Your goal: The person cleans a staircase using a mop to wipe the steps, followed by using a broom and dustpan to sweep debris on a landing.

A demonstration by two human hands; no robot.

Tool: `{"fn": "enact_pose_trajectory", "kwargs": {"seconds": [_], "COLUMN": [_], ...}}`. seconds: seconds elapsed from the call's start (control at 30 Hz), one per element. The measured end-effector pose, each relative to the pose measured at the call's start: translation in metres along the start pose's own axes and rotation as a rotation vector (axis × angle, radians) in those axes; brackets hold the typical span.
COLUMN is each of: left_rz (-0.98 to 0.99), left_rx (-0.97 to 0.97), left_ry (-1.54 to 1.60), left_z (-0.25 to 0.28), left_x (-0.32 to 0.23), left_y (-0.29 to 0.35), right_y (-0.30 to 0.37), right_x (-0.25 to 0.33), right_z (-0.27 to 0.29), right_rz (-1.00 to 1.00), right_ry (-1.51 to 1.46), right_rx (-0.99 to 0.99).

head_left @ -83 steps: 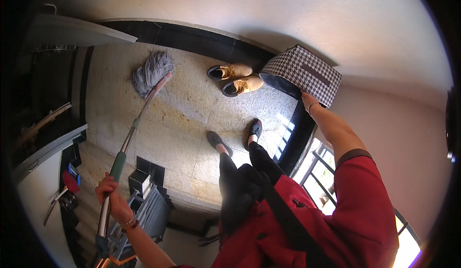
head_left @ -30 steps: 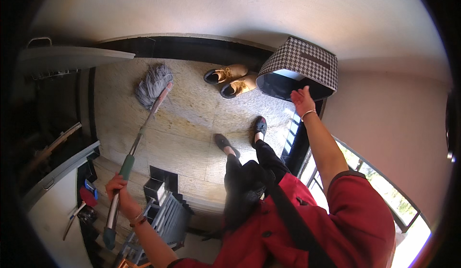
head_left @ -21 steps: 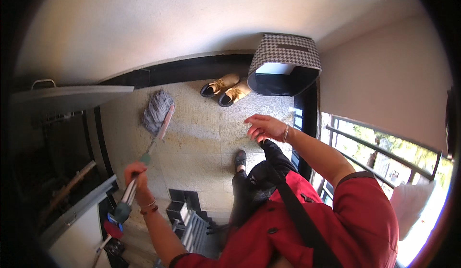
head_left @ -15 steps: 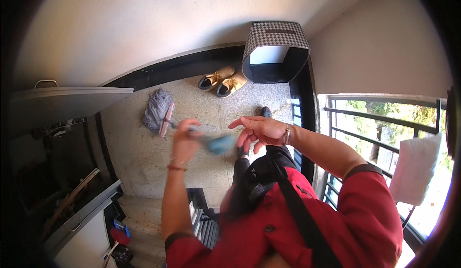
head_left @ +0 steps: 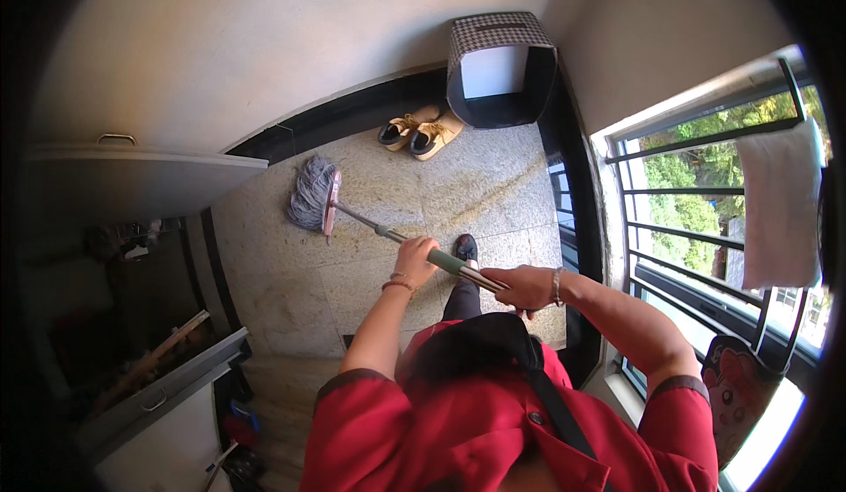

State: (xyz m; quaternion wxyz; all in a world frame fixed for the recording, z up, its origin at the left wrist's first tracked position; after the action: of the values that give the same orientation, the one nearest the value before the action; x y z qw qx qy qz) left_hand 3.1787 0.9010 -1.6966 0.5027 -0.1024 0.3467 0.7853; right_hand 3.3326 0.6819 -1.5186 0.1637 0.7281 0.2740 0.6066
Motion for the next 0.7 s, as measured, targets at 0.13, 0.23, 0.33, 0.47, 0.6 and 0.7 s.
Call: {"fn": "enact_pose_trajectory", "kwargs": {"seconds": [0.13,0.23,0.33,0.47,0.6,0.7], "left_rz": [-0.179,-0.385,-0.394,-0.741,-0.958,-1.078], "left_rx": [0.12,0.343,0.852,1.131,1.343,1.395], "left_ry": [-0.139,-0.068,-0.1,-0.004,-0.199,-0.381], "left_z": [-0.049,-0.092,-0.143,-0.223,-0.283,-0.326], "left_x": [-0.056,-0.113,-0.197,-0.315,-0.38,-0.376], "left_y": [0.016,0.045,0.076,0.14,0.214,0.239], "right_y": [0.069,0.144,0.239,0.352,0.391,0.378], "right_x": [-0.047,-0.078,-0.085,-0.09,-0.094,-0.128], "right_z": [-0.053,-0.106,-0.154,-0.228,-0.33,-0.403], "right_rz": [-0.034,-0.121,-0.274,-0.552,-0.597,-0.529], "right_ry": [0.332,0.491,0.519,0.419,0.246,0.076], "right_rx": [-0.167,-0.273,-0.438,-0.533,-0.792,-1.048]}}
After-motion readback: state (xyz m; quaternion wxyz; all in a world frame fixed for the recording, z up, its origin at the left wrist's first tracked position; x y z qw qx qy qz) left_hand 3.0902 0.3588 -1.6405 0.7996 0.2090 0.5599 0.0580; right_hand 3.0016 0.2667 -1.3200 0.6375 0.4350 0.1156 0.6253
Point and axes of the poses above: each hand's wrist, its own y-axis away from the middle knuckle, its own z-axis out of the back of the hand, x = y × z, the point moved 1 cm from there along -y, towards the middle knuckle, and after that the axes turned 14 degrees about z, right-handed, at the moved point
